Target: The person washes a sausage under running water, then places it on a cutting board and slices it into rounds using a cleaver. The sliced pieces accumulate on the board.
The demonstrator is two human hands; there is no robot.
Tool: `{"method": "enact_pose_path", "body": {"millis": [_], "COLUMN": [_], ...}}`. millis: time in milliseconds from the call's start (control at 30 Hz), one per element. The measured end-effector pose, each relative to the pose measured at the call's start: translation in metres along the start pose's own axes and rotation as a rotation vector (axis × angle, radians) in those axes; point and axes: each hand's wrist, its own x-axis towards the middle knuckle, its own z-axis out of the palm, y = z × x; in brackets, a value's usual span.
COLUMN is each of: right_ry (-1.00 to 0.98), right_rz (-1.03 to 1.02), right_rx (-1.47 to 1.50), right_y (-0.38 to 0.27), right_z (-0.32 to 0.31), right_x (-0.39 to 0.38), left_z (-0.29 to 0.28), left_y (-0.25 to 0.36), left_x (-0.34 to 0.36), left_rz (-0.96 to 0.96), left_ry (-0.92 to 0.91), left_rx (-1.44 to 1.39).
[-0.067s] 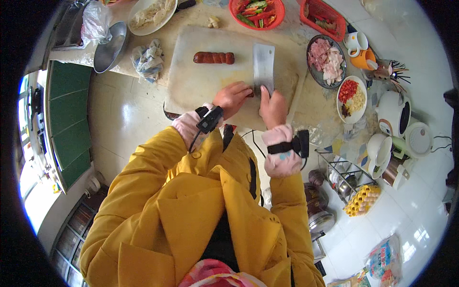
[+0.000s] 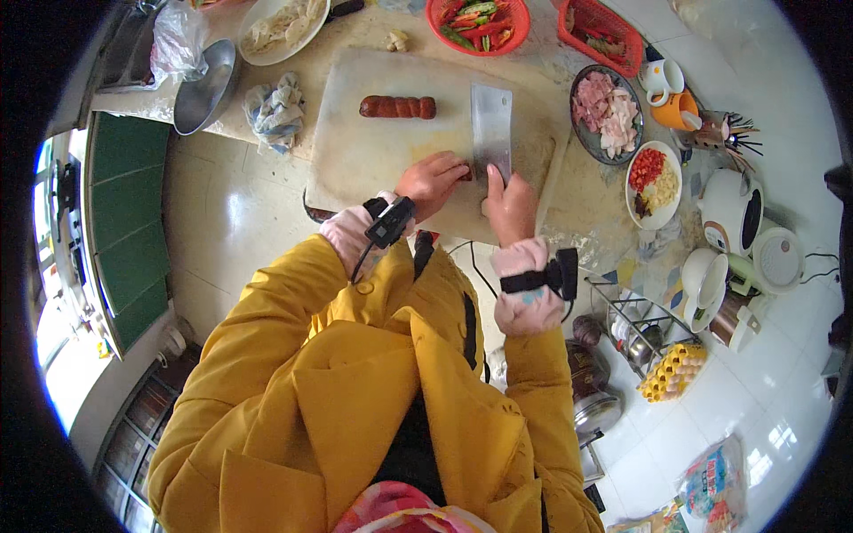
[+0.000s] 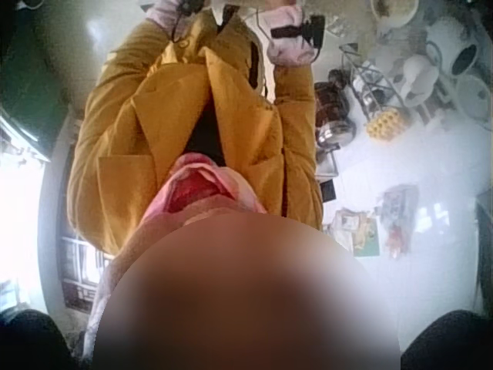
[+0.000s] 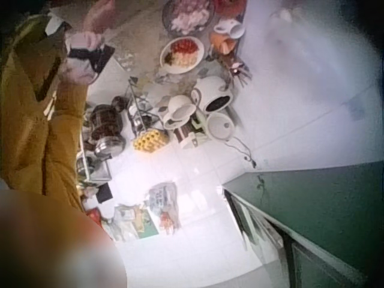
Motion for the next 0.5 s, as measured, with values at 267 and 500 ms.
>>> {"method": "enact_pose_path", "body": {"millis": [267, 500], "right_ry": [-0.192, -0.211], "right_rz": [-0.016, 0.016], "right_rx": [-0.140, -0.119], "right_y": [-0.002, -0.009], "right_z": [-0.048, -0.050], "right_x": [-0.046, -0.051], "left_z": [-0.002, 0.002], "left_y": [0.002, 0.001], "left_x": [0.003, 0.002], "left_rz": [-0.032, -0.041], "left_ry": [-0.026, -0.038], "left_rx": [-0.021, -0.029]}}
